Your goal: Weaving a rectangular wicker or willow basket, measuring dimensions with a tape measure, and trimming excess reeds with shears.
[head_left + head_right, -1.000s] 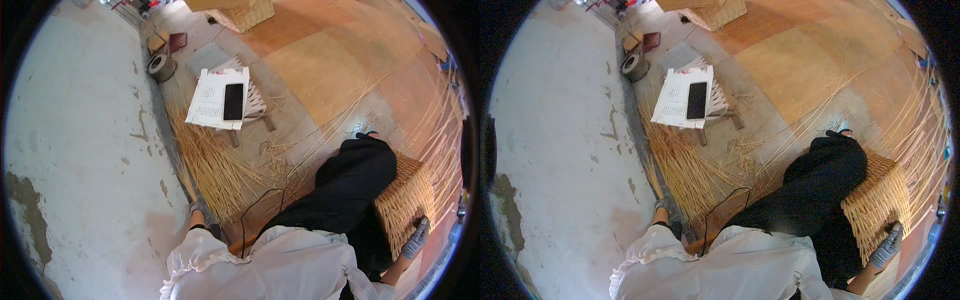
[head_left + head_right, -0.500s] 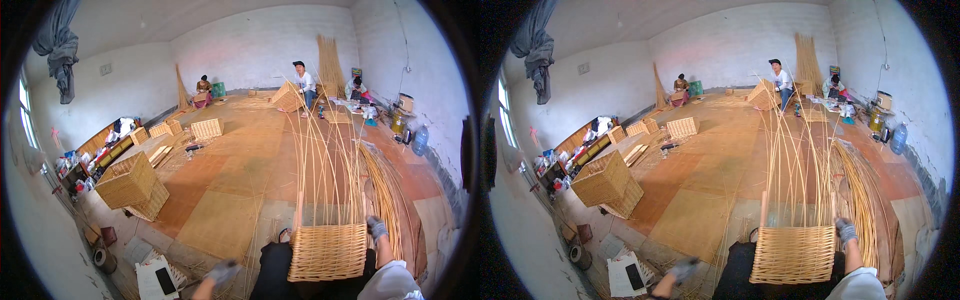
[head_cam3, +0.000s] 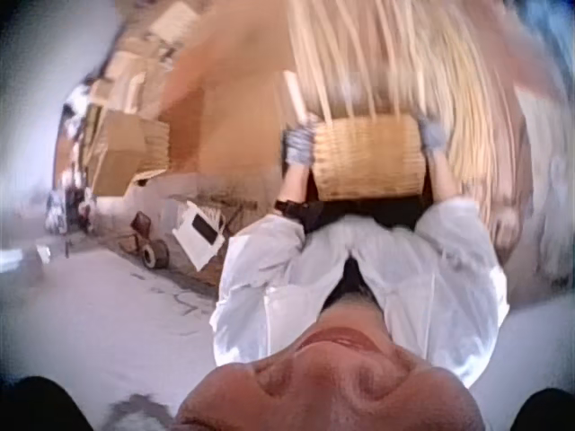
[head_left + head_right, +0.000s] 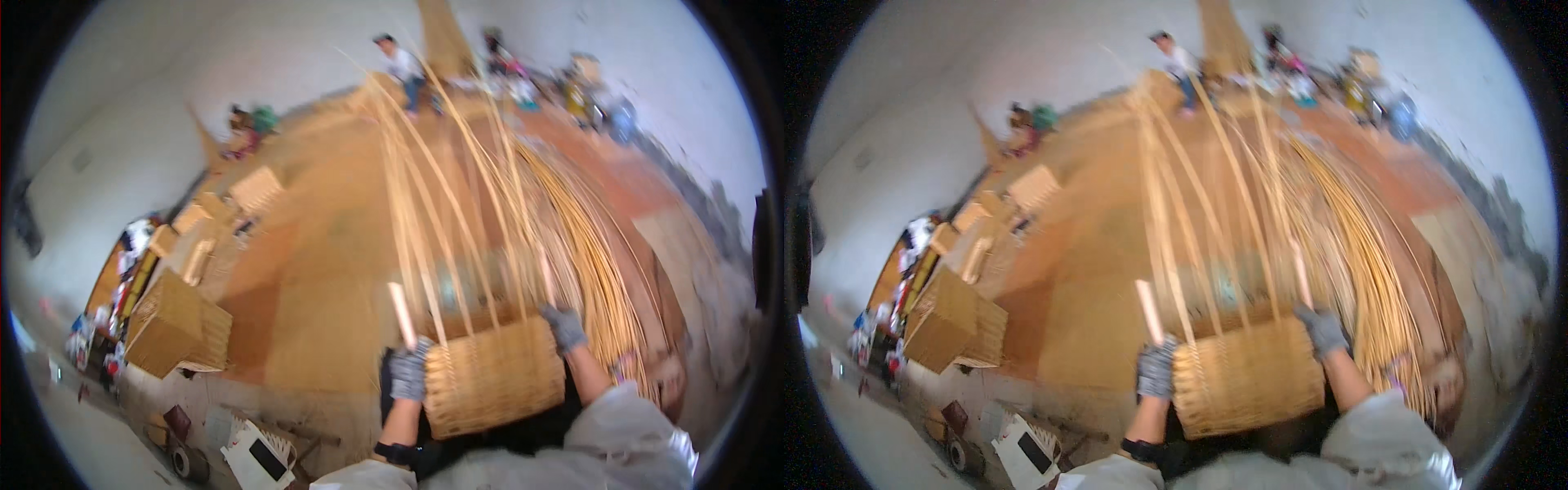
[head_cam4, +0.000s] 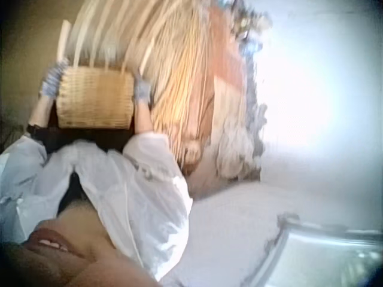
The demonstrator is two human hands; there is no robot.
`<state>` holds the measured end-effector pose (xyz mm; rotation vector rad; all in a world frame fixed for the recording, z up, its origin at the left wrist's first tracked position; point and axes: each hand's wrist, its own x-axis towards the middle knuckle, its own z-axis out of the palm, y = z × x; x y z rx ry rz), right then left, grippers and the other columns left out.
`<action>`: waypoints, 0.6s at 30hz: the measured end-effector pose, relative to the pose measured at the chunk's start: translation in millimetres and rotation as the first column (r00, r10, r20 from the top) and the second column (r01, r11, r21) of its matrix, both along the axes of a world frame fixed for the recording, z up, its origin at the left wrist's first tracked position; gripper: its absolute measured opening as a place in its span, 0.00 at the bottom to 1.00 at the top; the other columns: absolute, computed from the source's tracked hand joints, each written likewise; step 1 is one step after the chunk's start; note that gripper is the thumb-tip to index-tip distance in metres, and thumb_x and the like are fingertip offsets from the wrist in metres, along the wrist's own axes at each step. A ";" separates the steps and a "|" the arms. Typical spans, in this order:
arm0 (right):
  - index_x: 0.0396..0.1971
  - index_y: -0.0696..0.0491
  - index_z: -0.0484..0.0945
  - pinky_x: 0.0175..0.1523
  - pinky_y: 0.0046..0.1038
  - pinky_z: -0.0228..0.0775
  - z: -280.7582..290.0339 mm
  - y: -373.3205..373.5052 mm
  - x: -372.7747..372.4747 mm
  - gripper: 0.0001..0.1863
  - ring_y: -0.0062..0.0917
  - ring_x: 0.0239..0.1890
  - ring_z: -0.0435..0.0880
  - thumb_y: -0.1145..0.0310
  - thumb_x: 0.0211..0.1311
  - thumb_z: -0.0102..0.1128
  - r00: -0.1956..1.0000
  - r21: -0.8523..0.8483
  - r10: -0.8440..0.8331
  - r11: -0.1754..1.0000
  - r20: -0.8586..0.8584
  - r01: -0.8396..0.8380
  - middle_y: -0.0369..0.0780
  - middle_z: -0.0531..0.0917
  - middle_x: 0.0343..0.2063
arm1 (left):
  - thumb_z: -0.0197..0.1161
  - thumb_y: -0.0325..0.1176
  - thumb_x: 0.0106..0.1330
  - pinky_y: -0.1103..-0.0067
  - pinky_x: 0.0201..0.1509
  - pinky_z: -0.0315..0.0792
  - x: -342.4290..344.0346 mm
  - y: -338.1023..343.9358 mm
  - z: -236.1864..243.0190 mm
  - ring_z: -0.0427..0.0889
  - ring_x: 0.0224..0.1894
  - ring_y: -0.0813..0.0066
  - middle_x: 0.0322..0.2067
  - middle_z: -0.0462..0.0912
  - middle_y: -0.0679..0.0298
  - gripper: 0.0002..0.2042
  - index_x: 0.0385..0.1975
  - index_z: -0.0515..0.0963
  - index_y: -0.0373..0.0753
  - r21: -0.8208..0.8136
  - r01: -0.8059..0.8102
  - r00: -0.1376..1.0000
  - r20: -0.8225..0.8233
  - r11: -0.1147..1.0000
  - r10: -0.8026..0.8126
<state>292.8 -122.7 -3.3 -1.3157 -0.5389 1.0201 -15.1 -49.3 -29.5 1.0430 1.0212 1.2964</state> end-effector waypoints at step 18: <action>0.47 0.59 0.73 0.63 0.34 0.56 89.4 -44.7 -66.5 0.25 0.40 0.63 0.61 0.64 0.50 0.68 0.696 0.406 -0.129 0.880 0.706 -0.249 0.51 0.58 0.62 | 0.60 0.46 0.62 0.78 0.36 0.67 -35.7 16.1 127.1 0.72 0.31 0.75 0.28 0.75 0.65 0.18 0.33 0.75 0.32 0.274 -0.137 0.981 -0.094 0.952 0.168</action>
